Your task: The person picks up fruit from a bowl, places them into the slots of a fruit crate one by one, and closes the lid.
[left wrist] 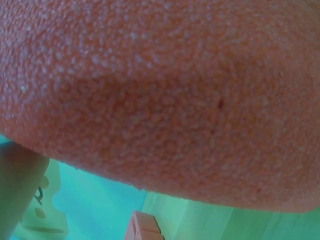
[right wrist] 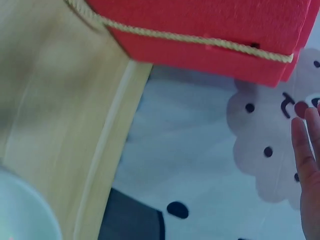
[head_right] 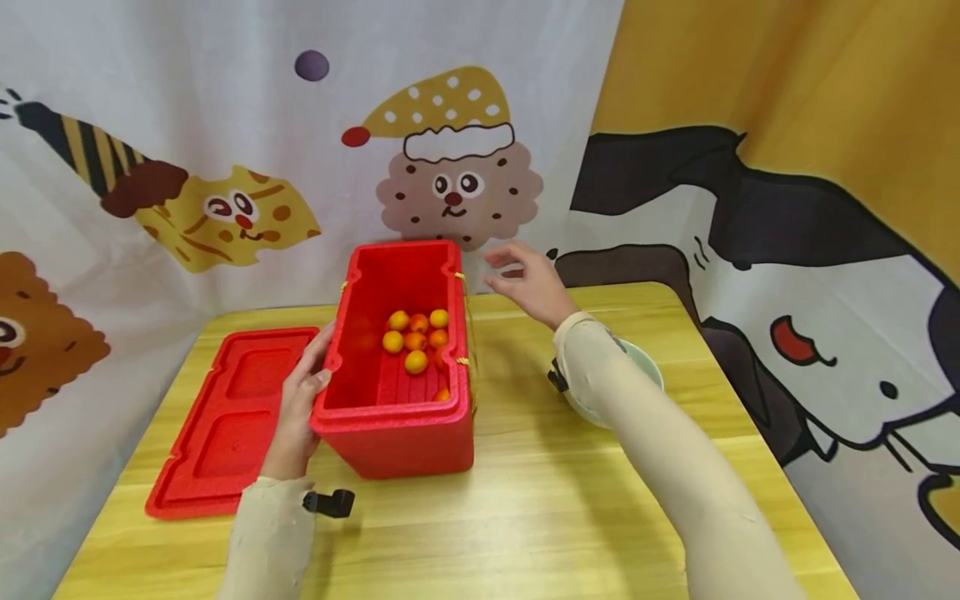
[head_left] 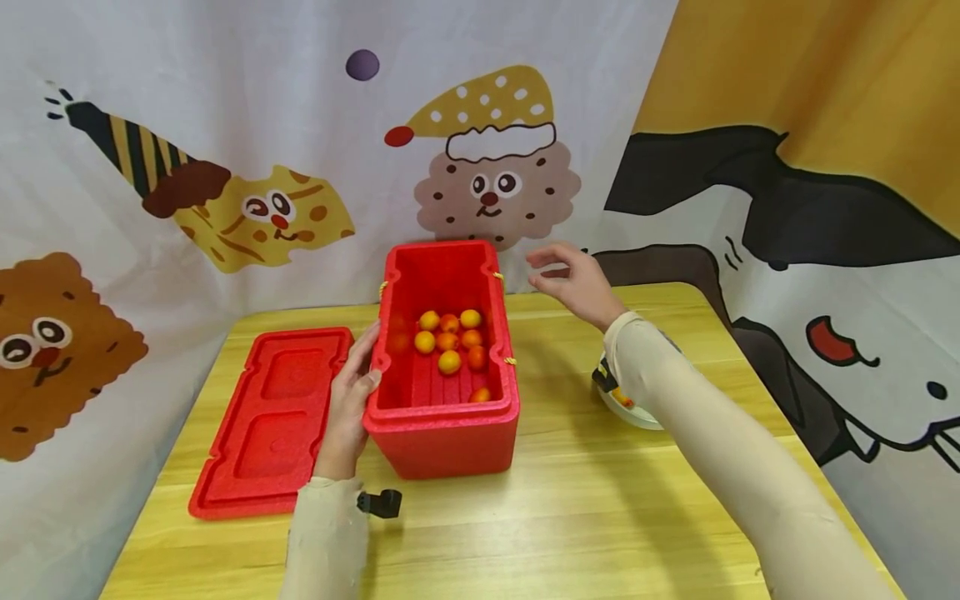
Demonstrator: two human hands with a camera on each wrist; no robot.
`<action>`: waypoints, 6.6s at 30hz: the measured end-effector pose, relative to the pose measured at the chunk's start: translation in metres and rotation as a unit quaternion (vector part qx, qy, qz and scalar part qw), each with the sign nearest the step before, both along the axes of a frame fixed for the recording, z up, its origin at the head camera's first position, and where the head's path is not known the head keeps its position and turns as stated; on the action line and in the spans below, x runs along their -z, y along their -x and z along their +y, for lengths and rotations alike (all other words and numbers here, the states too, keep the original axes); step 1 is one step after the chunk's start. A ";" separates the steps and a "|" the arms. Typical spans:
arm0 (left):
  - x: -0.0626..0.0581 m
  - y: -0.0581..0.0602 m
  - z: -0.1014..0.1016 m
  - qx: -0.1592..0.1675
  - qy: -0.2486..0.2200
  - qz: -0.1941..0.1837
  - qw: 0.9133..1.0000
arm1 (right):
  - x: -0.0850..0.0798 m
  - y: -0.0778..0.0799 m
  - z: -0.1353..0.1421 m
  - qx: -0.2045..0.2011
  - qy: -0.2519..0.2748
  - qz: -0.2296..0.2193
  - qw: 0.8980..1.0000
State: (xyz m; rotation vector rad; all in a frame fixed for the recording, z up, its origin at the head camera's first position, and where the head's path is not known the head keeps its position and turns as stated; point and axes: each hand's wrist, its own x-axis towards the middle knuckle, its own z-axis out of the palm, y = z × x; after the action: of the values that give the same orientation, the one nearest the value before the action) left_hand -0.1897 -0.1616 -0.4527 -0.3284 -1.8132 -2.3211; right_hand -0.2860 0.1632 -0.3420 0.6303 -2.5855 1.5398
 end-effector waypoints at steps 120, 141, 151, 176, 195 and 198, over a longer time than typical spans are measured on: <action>-0.002 -0.002 0.000 0.007 -0.016 -0.009 1.000 | 0.135 -0.046 0.143 0.086 -0.122 -0.099 0.984; -0.004 -0.003 0.000 0.016 -0.011 -0.010 1.000 | 0.074 -0.034 0.095 0.070 0.010 -0.057 0.996; -0.004 -0.001 -0.001 0.014 -0.008 -0.012 1.000 | 0.046 -0.023 0.074 0.069 0.036 0.001 0.997; -0.003 -0.002 -0.001 0.003 -0.004 -0.014 1.000 | -0.013 -0.010 0.004 0.025 0.072 0.012 0.997; -0.001 -0.001 -0.001 0.002 0.002 -0.006 1.000 | -0.017 0.000 -0.026 0.012 0.060 0.029 0.998; -0.002 -0.001 -0.001 0.002 0.001 -0.002 1.000 | -0.011 0.010 -0.032 0.004 0.056 0.032 0.998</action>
State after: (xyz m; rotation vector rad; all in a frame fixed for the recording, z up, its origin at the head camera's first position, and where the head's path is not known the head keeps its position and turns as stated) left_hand -0.1891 -0.1630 -0.4508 -0.3296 -1.8182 -2.3241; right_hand -0.2964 0.1313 -0.3309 0.6474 -2.4335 1.6204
